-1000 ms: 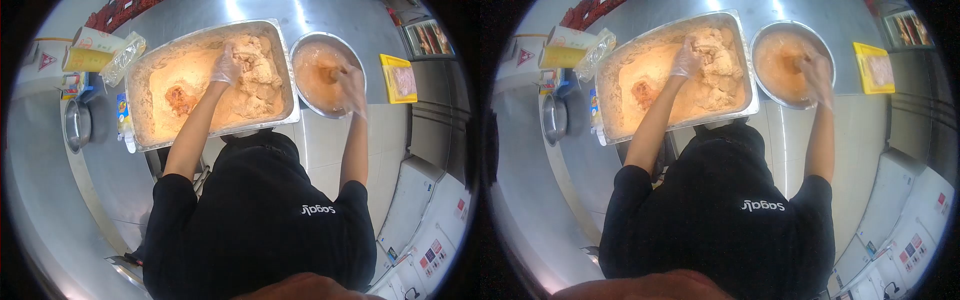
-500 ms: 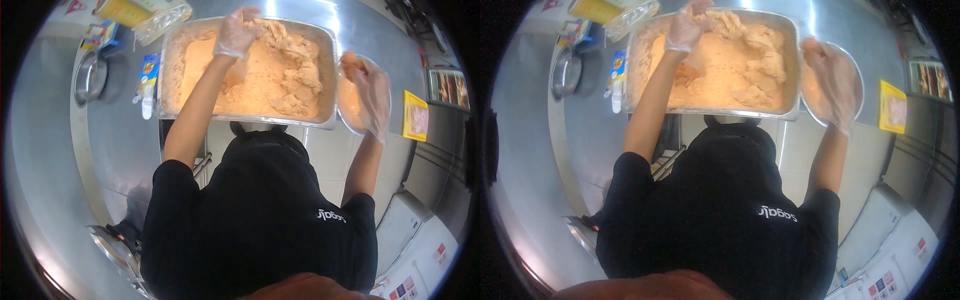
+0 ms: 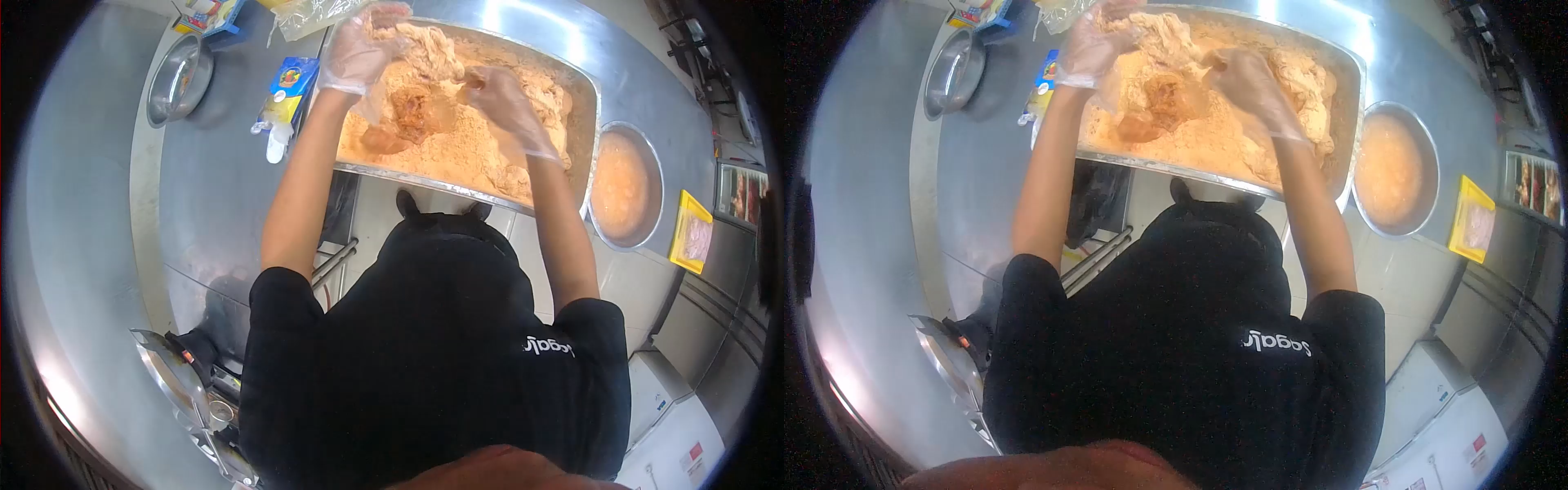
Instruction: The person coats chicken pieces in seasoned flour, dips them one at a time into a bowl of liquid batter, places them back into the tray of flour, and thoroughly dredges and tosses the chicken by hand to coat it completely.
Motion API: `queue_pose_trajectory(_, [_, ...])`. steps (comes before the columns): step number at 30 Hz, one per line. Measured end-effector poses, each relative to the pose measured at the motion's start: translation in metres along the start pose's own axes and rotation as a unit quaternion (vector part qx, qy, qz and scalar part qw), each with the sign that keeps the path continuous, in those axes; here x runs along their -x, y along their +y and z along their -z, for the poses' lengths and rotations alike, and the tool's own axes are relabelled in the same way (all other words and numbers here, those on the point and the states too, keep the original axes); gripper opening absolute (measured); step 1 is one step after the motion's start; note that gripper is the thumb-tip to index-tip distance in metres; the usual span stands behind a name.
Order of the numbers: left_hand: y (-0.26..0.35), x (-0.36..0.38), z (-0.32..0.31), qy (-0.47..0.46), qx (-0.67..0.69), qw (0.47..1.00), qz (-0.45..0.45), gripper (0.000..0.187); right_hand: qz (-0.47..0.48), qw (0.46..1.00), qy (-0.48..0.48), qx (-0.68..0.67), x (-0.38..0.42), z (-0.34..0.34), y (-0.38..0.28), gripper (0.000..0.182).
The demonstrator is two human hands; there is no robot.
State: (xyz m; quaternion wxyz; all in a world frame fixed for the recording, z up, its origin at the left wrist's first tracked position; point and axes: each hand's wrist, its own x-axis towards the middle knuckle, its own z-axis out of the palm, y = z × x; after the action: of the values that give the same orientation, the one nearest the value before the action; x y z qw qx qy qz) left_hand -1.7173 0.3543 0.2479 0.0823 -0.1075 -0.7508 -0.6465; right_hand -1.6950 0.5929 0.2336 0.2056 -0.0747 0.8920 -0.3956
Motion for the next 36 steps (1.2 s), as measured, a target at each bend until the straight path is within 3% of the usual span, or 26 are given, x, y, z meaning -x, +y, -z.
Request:
queue_pose_trajectory(2, [0.006,0.008,-0.014,-0.005,0.083,0.993,0.078,0.045,0.030,0.990,0.010,-0.139,0.021,0.014,-0.005,0.041])
queue_pose_trajectory(3, [0.005,0.010,-0.023,-0.001,0.079,0.994,0.069,0.043,0.044,0.977,0.017,-0.209,0.028,0.021,-0.004,0.046])
queue_pose_trajectory(4, [0.003,0.011,-0.032,0.000,0.074,0.995,0.061,0.042,0.065,0.929,-0.011,-0.364,0.029,0.019,0.012,0.058])
queue_pose_trajectory(7, [-0.002,0.010,-0.062,0.000,0.113,0.990,0.085,0.045,0.033,0.915,0.018,-0.403,0.036,0.019,0.029,0.057])
queue_pose_trajectory(8, [-0.002,0.013,-0.076,0.005,0.133,0.986,0.102,0.046,0.046,0.912,0.066,-0.402,0.034,0.015,0.042,0.053])
queue_pose_trajectory(11, [-0.010,0.015,-0.117,-0.031,0.187,0.976,0.105,0.047,0.002,0.951,0.225,-0.214,0.062,0.034,0.032,0.051])
queue_pose_trajectory(12, [-0.015,0.014,-0.128,-0.051,0.203,0.973,0.097,0.048,0.058,0.943,0.273,-0.178,0.055,0.036,0.053,0.037])
queue_pose_trajectory(15, [-0.010,0.007,-0.156,-0.182,0.231,0.932,0.211,0.045,0.032,0.947,0.291,-0.129,0.076,0.073,0.085,0.030])
queue_pose_trajectory(16, [-0.012,0.005,-0.165,-0.211,0.189,0.934,0.219,0.044,-0.029,0.954,0.264,-0.138,0.105,0.095,0.067,0.027])
queue_pose_trajectory(18, [-0.023,-0.004,-0.180,-0.264,0.102,0.932,0.228,0.043,0.011,0.956,0.273,-0.111,0.136,0.129,0.083,0.027])
queue_pose_trajectory(19, [-0.031,-0.008,-0.187,-0.273,-0.011,0.941,0.202,0.044,-0.018,0.954,0.281,-0.104,0.153,0.145,0.088,0.026])
queue_pose_trajectory(21, [-0.052,-0.012,-0.202,-0.274,-0.234,0.922,0.140,0.046,-0.055,0.940,0.318,-0.106,0.180,0.162,0.096,0.025])
queue_pose_trajectory(23, [-0.064,-0.009,-0.220,-0.264,-0.346,0.900,0.006,0.047,-0.078,0.915,0.374,-0.127,0.198,0.167,0.106,0.024])
queue_pose_trajectory(24, [-0.072,-0.004,-0.226,-0.258,-0.398,0.878,-0.060,0.048,-0.072,0.926,0.365,-0.065,0.200,0.171,0.131,0.024])
queue_pose_trajectory(26, [-0.100,-0.006,-0.238,-0.255,-0.412,0.870,-0.092,0.058,-0.065,0.934,0.346,0.063,0.193,0.165,0.205,0.023])
queue_pose_trajectory(27, [-0.113,-0.005,-0.249,-0.259,-0.411,0.867,-0.112,0.063,-0.089,0.920,0.328,0.195,0.189,0.153,0.236,0.021])
queue_pose_trajectory(29, [-0.130,-0.009,-0.258,-0.249,-0.442,0.852,-0.126,0.061,-0.135,0.926,0.322,0.144,0.180,0.125,0.321,0.020])
queue_pose_trajectory(31, [-0.127,-0.011,-0.256,-0.270,-0.447,0.839,-0.154,0.059,-0.110,0.946,0.296,0.074,0.173,0.110,0.324,0.019])
queue_pose_trajectory(32, [-0.127,-0.013,-0.254,-0.269,-0.437,0.843,-0.160,0.058,-0.074,0.945,0.254,0.194,0.171,0.108,0.300,0.017])
queue_pose_trajectory(35, [-0.132,-0.001,-0.256,-0.246,-0.337,0.902,-0.110,0.057,-0.059,0.923,0.197,0.326,0.160,0.117,0.295,0.017])
queue_pose_trajectory(36, [-0.100,-0.004,-0.252,-0.255,-0.325,0.907,-0.084,0.057,-0.055,0.928,0.201,0.310,0.155,0.120,0.299,0.017])
